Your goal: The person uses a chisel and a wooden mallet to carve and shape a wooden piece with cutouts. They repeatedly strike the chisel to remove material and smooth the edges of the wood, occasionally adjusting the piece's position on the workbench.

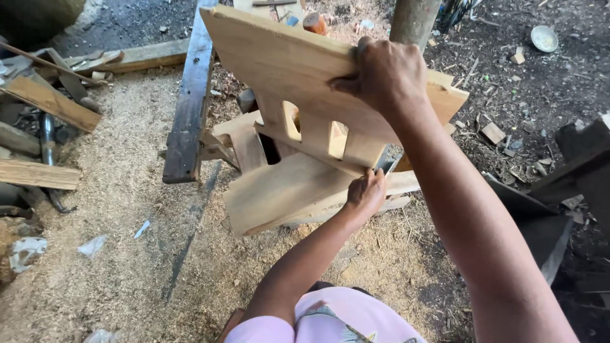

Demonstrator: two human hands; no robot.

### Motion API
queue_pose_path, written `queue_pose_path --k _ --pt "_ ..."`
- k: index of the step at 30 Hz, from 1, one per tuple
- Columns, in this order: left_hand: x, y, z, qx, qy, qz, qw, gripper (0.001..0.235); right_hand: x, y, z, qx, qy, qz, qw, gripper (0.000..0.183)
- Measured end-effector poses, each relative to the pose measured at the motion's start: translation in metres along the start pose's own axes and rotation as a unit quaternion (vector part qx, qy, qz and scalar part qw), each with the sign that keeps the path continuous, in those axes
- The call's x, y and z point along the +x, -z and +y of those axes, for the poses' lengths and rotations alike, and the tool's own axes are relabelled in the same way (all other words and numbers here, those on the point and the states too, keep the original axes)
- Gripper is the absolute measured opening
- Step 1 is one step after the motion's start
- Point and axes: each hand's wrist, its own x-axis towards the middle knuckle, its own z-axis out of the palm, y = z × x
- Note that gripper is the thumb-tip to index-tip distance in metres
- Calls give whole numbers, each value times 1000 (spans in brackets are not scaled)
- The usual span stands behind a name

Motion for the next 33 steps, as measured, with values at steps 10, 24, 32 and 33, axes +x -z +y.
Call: queue_pose_path --k 10,24,32,33 --pt "20 -36 -36 128 -54 -24 990 29 -1 -14 8 3 7 17 1000 82" --pt "-35 -8 -35 191 -218 18 957 43 12 -4 7 21 -19 -1 1000 88" --pt "-36 14 -46 169 -184 56 967 57 11 -8 16 -12 10 16 1000 90" --pt "-24 3 -78 252 -313 157 902 68 17 -10 18 -13 15 45 999 92"
